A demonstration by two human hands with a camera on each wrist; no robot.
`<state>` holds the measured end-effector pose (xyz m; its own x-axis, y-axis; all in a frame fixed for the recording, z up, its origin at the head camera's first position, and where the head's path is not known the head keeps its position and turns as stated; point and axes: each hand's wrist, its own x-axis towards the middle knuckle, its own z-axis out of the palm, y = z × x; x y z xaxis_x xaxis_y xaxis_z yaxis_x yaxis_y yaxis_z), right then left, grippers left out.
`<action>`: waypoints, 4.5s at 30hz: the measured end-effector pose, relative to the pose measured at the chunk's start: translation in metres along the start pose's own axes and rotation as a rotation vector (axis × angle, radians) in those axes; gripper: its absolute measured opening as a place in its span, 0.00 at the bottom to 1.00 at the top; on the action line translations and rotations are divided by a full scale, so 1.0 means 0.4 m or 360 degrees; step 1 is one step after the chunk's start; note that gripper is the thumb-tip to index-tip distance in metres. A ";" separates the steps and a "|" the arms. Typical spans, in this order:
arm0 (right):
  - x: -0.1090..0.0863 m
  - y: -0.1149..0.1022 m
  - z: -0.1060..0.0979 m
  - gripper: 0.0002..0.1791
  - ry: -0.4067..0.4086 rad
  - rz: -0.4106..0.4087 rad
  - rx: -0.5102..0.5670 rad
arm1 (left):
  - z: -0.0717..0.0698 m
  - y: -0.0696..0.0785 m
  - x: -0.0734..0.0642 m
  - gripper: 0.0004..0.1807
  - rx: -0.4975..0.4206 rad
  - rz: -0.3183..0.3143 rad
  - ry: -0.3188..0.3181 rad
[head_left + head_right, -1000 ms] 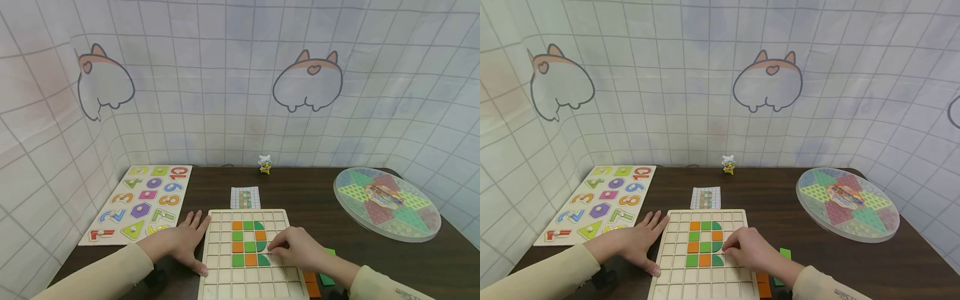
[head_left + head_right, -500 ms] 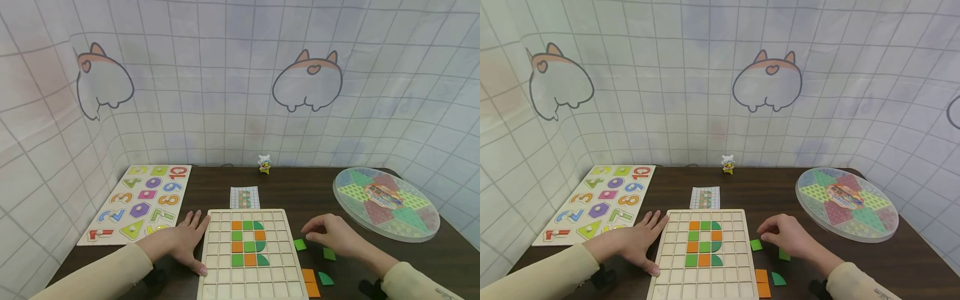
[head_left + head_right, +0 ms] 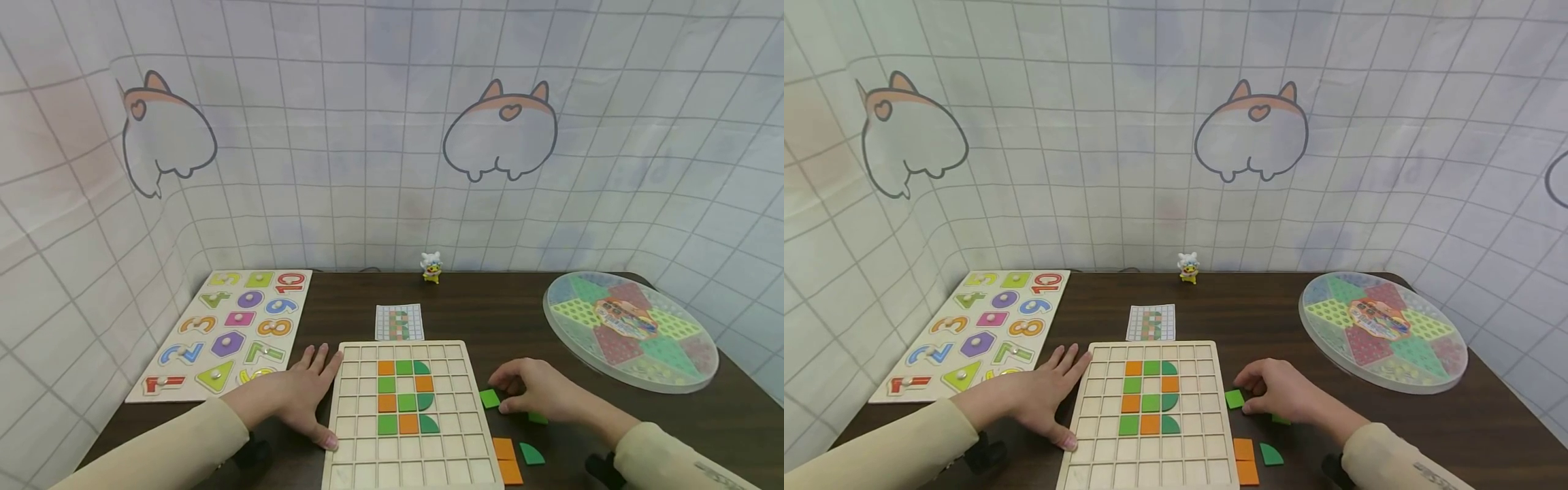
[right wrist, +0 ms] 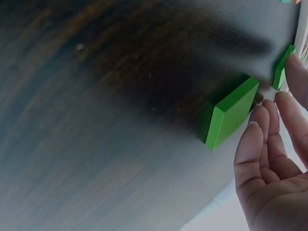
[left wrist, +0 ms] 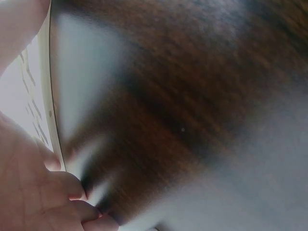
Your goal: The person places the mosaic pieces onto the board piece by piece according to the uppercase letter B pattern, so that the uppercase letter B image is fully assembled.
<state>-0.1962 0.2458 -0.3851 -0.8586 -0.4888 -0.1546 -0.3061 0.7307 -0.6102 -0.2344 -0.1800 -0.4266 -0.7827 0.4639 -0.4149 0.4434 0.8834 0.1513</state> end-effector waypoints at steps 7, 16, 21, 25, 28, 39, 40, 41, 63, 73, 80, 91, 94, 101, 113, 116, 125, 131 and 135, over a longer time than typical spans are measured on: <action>0.007 -0.001 0.013 0.20 0.0012 -0.0014 -0.0042 | 0.001 0.000 0.003 0.85 0.0013 -0.0015 -0.0006; 0.008 0.002 0.014 0.20 0.0016 0.0003 -0.0052 | -0.005 0.004 -0.005 0.87 0.0000 -0.0012 -0.0004; 0.005 0.009 0.011 0.20 0.0037 0.0018 -0.0083 | -0.007 0.007 -0.008 0.86 -0.0017 -0.0010 -0.0001; 0.001 0.012 0.010 0.20 0.0045 0.0011 -0.0091 | -0.005 0.005 -0.007 0.86 -0.0011 -0.0008 0.0000; -0.001 0.012 0.009 0.20 0.0047 0.0013 -0.0089 | -0.005 0.005 -0.006 0.86 -0.0011 -0.0013 0.0000; -0.021 0.004 0.010 0.19 0.0093 -0.0028 -0.0105 | -0.005 0.004 -0.003 0.87 -0.0005 -0.0020 -0.0007; -0.026 0.000 0.012 0.18 0.0102 -0.0063 -0.0120 | -0.005 0.003 -0.002 0.87 -0.0001 -0.0019 -0.0007; -0.032 -0.003 0.016 0.18 0.0103 -0.0099 -0.0129 | -0.004 0.001 -0.001 0.87 0.0003 -0.0019 -0.0009; -0.066 -0.016 0.042 0.15 -0.0120 -0.0270 -0.0047 | -0.005 -0.002 -0.001 0.87 -0.0003 -0.0035 -0.0020; -0.062 -0.012 0.040 0.13 -0.0116 -0.0238 -0.0047 | -0.010 0.008 -0.012 0.85 -0.0022 -0.0019 -0.0003; -0.059 -0.006 0.042 0.09 -0.0085 -0.0245 -0.0076 | -0.010 0.013 -0.013 0.85 -0.0019 -0.0013 0.0003; -0.064 -0.007 0.039 0.15 -0.0086 -0.0218 -0.0142 | -0.009 0.014 -0.012 0.84 0.0012 -0.0033 -0.0013; -0.066 -0.013 0.038 0.17 -0.0083 -0.0174 -0.0184 | -0.006 0.010 -0.006 0.85 0.0020 -0.0035 -0.0024; -0.068 -0.011 0.041 0.14 -0.0067 -0.0170 -0.0184 | 0.001 0.003 0.003 0.87 -0.0003 -0.0041 -0.0028; -0.072 -0.005 0.045 0.12 -0.0024 -0.0236 -0.0196 | -0.005 0.008 -0.004 0.86 -0.0016 -0.0028 -0.0006; -0.072 -0.004 0.046 0.12 -0.0027 -0.0242 -0.0196 | -0.007 0.010 -0.005 0.86 -0.0020 -0.0033 -0.0007; -0.071 -0.001 0.046 0.12 -0.0037 -0.0241 -0.0165 | -0.004 0.005 -0.002 0.87 -0.0011 -0.0029 -0.0009; -0.069 -0.002 0.046 0.11 -0.0028 -0.0233 -0.0170 | -0.008 0.007 -0.006 0.86 -0.0028 -0.0029 -0.0015; -0.069 -0.003 0.046 0.11 -0.0029 -0.0216 -0.0163 | -0.006 0.009 -0.005 0.86 -0.0010 -0.0039 -0.0014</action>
<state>-0.1646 0.2494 -0.3944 -0.7994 -0.5940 -0.0908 -0.4596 0.7018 -0.5443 -0.2322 -0.1778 -0.4230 -0.7893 0.4415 -0.4266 0.4214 0.8950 0.1466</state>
